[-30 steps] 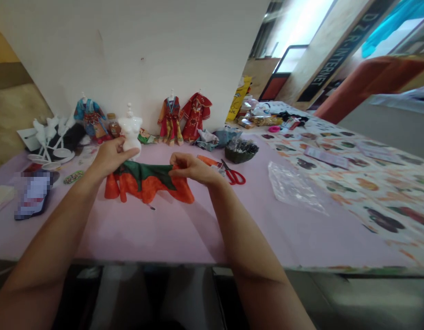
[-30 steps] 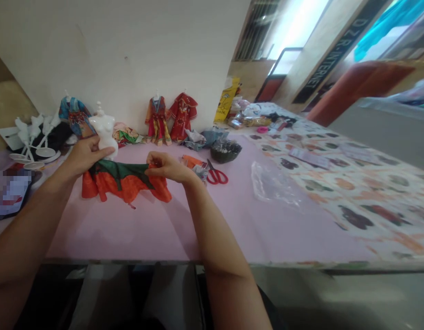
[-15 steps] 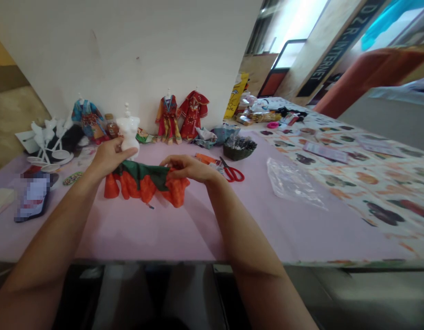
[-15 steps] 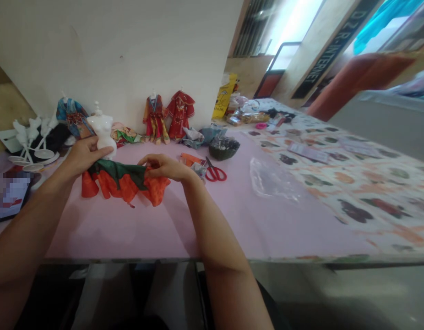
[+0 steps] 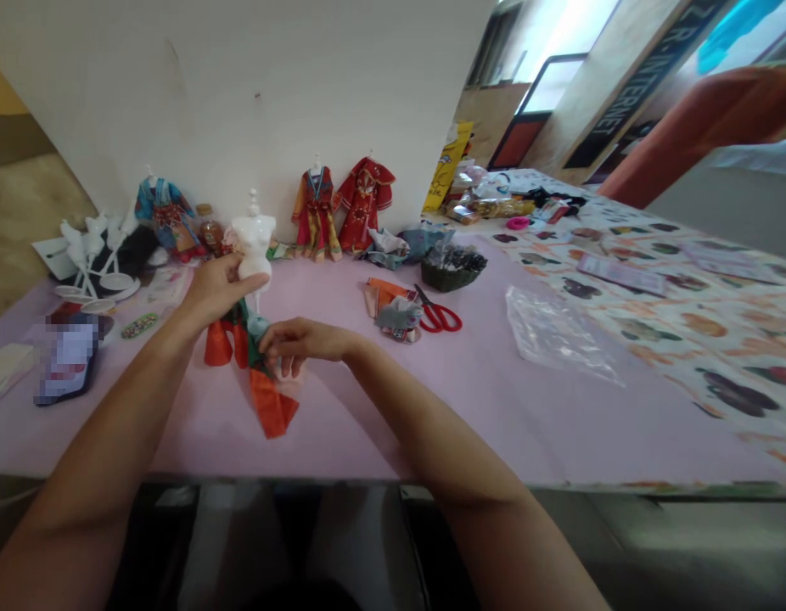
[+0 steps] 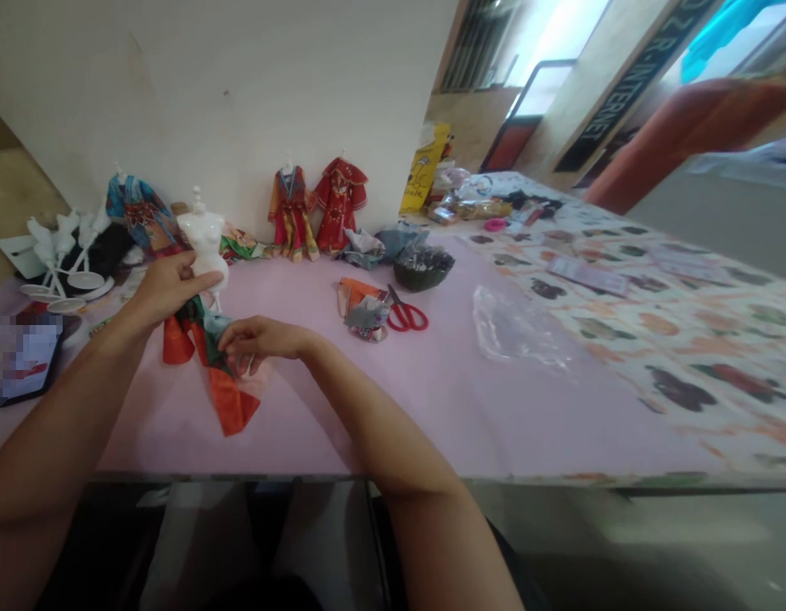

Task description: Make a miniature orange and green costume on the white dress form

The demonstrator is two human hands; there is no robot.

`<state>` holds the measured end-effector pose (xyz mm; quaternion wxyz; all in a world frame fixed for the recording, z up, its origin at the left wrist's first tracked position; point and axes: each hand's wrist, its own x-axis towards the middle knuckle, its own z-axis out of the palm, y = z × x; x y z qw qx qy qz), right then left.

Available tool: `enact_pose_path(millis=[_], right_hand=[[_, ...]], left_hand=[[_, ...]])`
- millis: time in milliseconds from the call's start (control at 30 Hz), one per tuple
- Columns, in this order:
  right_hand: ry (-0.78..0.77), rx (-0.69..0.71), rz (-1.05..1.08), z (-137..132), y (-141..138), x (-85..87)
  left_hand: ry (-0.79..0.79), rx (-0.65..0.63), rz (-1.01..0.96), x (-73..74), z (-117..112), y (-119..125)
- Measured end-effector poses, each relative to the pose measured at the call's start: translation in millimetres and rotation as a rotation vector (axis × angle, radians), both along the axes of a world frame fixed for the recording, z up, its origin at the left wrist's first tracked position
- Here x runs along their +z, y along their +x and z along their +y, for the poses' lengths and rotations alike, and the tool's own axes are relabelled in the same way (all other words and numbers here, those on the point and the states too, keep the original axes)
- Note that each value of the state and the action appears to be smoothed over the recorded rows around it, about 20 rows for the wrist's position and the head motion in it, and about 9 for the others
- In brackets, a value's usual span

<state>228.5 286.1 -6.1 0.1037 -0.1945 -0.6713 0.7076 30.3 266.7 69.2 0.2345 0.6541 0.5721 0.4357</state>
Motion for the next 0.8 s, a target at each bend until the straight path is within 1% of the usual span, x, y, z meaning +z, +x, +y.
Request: enact_pose_path(millis=[100, 167, 233, 300, 400, 467, 633, 800], right_hand=[[0.073, -0.032, -0.028, -2, -8, -6.4], [0.144, -0.103, -0.049, -2, -10, -9.2], [0.178, -0.182, -0.044, -2, -11, -10.9], [0.131, -0.232, -0.039, -3, -13, -11.9], [-0.025, -0.234, -0.055, -9, -19, -12.1], [-0.09, -0.237, -0.031, -14, -25, -11.9], [-0.119, -0.3, 0.062, -22, -35, -10.4], [-0.107, -0.207, 0.084, -18, -29, -9.2]], left_hand=[[-0.006, 0.005, 0.011, 0.6, 1, 1], [-0.009, 0.003, 0.014, 1.2, 1, 0], [-0.007, 0.001, 0.019, 1.0, 1, -1], [-0.001, 0.0, 0.023, -0.7, 2, -2], [-0.003, -0.004, 0.035, -4.9, 4, -4], [-0.01, 0.004, 0.057, -7.4, 5, -4], [0.001, 0.028, 0.093, -8.4, 3, -3], [0.006, 0.031, 0.087, -8.5, 3, -3]])
